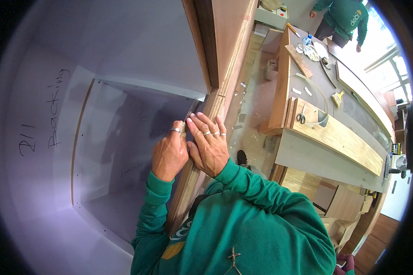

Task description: The person applies a long strip of edging material to the interior seams of a wooden cabinet box, pressing it into place by hand and trimming it with scissors and a small scraper tool.

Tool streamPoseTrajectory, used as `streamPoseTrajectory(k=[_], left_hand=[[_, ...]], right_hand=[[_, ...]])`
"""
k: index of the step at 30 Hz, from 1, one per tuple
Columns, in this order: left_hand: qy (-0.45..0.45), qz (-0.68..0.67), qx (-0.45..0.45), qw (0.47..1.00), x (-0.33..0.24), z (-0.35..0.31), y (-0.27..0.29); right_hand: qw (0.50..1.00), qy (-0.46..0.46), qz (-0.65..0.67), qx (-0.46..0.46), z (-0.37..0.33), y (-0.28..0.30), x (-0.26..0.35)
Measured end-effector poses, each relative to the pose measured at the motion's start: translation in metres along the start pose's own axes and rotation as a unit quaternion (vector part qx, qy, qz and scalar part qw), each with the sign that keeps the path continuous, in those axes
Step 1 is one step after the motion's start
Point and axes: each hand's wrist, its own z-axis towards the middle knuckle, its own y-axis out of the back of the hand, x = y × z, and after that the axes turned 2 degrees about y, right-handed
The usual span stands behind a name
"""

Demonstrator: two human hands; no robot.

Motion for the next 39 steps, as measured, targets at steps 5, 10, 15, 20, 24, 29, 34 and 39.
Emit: streamPoseTrajectory(k=[5,10,15,20,24,29,34,39], left_hand=[[0.017,-0.017,0.021,0.999,-0.004,0.002,-0.001],[0.006,-0.019,0.014,1.000,-0.004,0.005,-0.004],[0.015,-0.017,0.033,0.999,-0.008,0.006,-0.001],[0.032,-0.009,0.041,0.999,-0.009,0.001,-0.002],[0.002,-0.032,0.003,0.999,-0.005,0.001,-0.012],[-0.007,-0.004,-0.002,1.000,-0.011,0.003,-0.011],[0.016,0.022,0.031,0.999,-0.021,0.003,-0.004],[0.024,0.015,0.034,0.999,-0.014,0.007,-0.005]], right_hand=[[1.000,-0.002,0.008,-0.010,-0.001,-0.007,-0.003],[1.000,-0.001,0.019,-0.016,0.000,-0.009,-0.006],[1.000,-0.003,0.024,-0.017,-0.001,-0.010,-0.005],[0.999,-0.006,0.030,-0.033,-0.001,-0.007,0.000],[0.999,-0.013,0.018,-0.044,0.002,-0.007,0.001],[0.998,-0.026,0.015,-0.050,0.005,0.005,0.001],[0.998,-0.025,0.003,-0.051,0.004,0.005,0.004],[0.998,-0.018,0.016,-0.060,0.004,0.003,0.000]])
